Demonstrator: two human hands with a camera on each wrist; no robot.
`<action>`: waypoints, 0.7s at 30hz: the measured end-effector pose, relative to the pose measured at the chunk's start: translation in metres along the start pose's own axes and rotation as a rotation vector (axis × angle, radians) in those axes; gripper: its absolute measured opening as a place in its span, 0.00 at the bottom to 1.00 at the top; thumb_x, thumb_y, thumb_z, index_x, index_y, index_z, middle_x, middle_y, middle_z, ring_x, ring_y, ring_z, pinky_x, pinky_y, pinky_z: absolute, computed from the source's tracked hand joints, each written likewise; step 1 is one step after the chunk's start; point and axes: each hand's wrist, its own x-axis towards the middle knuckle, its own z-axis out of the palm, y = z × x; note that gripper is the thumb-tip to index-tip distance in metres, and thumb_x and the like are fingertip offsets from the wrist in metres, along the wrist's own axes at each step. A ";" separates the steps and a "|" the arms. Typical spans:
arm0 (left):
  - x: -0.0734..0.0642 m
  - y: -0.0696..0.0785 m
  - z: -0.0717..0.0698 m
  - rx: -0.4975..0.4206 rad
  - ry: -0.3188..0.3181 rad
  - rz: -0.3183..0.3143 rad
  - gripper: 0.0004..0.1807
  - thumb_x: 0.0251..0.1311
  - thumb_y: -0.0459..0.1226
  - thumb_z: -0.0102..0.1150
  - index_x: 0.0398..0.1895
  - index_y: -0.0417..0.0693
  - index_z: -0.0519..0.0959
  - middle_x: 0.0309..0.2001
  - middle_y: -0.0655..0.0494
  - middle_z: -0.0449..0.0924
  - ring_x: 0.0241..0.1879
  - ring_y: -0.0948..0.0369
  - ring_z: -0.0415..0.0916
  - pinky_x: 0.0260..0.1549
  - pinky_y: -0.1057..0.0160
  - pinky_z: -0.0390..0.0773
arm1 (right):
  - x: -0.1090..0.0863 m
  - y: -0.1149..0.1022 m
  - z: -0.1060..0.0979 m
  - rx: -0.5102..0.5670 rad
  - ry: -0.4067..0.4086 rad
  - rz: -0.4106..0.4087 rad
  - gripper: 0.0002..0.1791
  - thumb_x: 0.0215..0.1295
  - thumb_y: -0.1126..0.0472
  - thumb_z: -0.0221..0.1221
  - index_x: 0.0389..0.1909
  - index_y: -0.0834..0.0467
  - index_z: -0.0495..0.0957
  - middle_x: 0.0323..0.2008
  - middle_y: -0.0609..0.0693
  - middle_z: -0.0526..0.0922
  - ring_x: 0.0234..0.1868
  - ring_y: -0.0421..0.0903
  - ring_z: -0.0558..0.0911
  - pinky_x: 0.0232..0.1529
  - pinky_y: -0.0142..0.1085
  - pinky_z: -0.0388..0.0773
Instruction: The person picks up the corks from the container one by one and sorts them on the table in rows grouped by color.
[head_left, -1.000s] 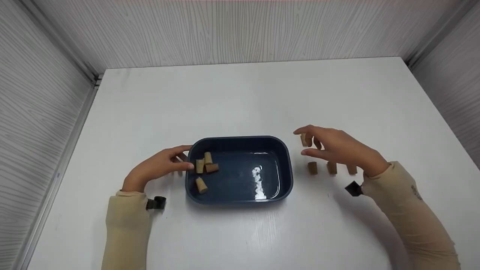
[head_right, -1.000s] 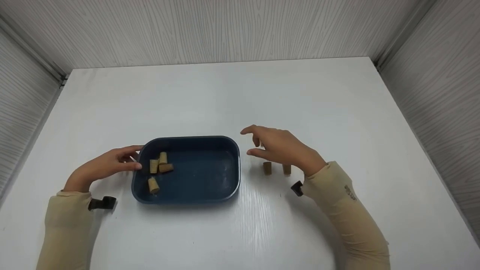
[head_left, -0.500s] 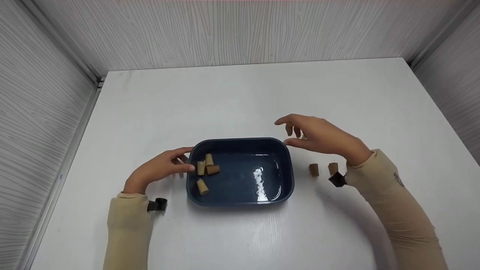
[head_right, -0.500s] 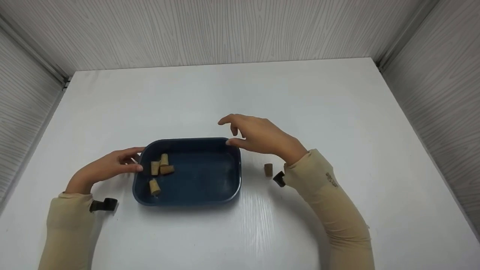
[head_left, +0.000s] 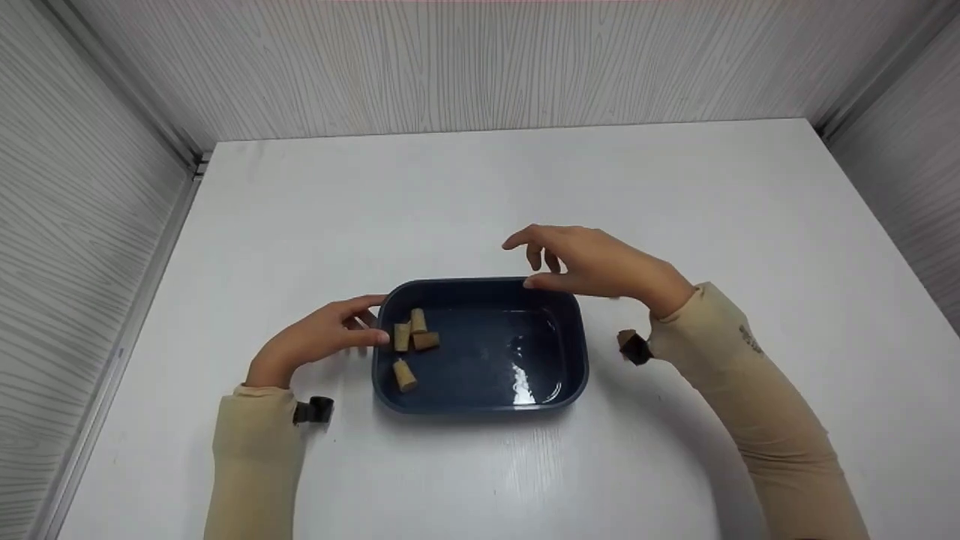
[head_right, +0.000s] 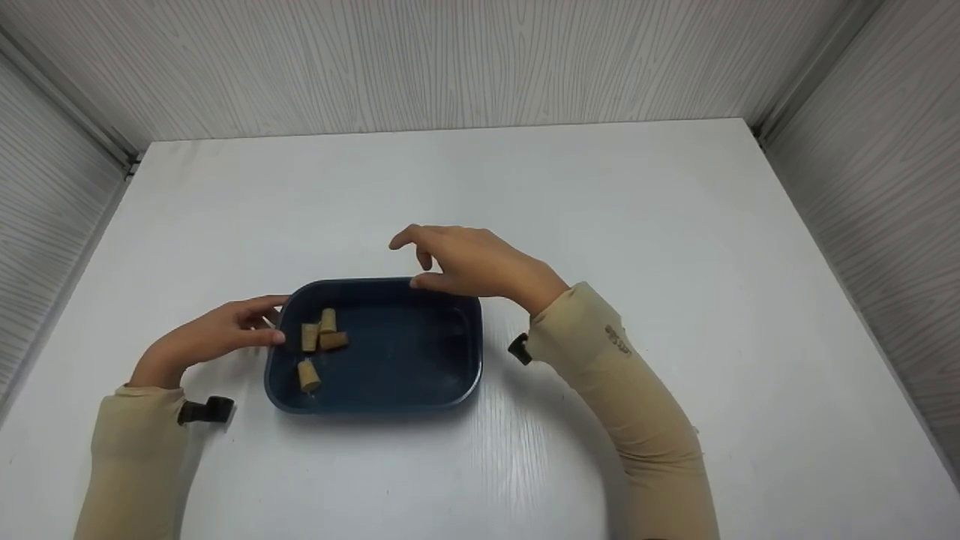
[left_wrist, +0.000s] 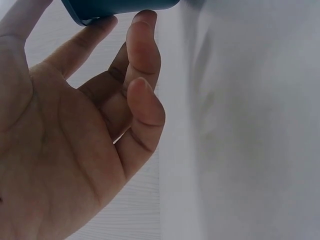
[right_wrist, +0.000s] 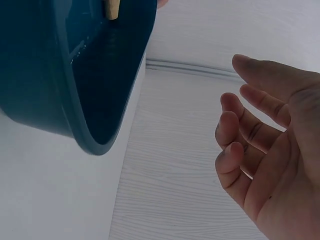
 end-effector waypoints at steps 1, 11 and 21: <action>0.000 0.000 0.000 -0.003 0.001 -0.003 0.39 0.62 0.53 0.60 0.74 0.53 0.59 0.49 0.45 0.77 0.41 0.56 0.77 0.42 0.59 0.72 | 0.003 -0.001 0.000 0.009 -0.006 -0.002 0.24 0.68 0.54 0.59 0.64 0.51 0.68 0.41 0.51 0.81 0.36 0.44 0.78 0.39 0.38 0.72; 0.000 0.003 0.000 -0.007 0.000 0.001 0.39 0.62 0.52 0.60 0.74 0.54 0.60 0.49 0.46 0.77 0.40 0.56 0.77 0.42 0.58 0.72 | 0.034 -0.021 0.011 -0.034 -0.079 -0.076 0.25 0.68 0.53 0.59 0.64 0.50 0.68 0.40 0.48 0.80 0.35 0.44 0.78 0.39 0.39 0.74; -0.001 0.000 0.002 -0.018 -0.009 0.016 0.37 0.62 0.51 0.60 0.73 0.54 0.61 0.47 0.46 0.77 0.38 0.55 0.76 0.39 0.59 0.72 | 0.062 -0.034 0.029 -0.096 -0.202 -0.091 0.27 0.67 0.53 0.59 0.66 0.44 0.66 0.42 0.48 0.77 0.37 0.45 0.77 0.40 0.42 0.75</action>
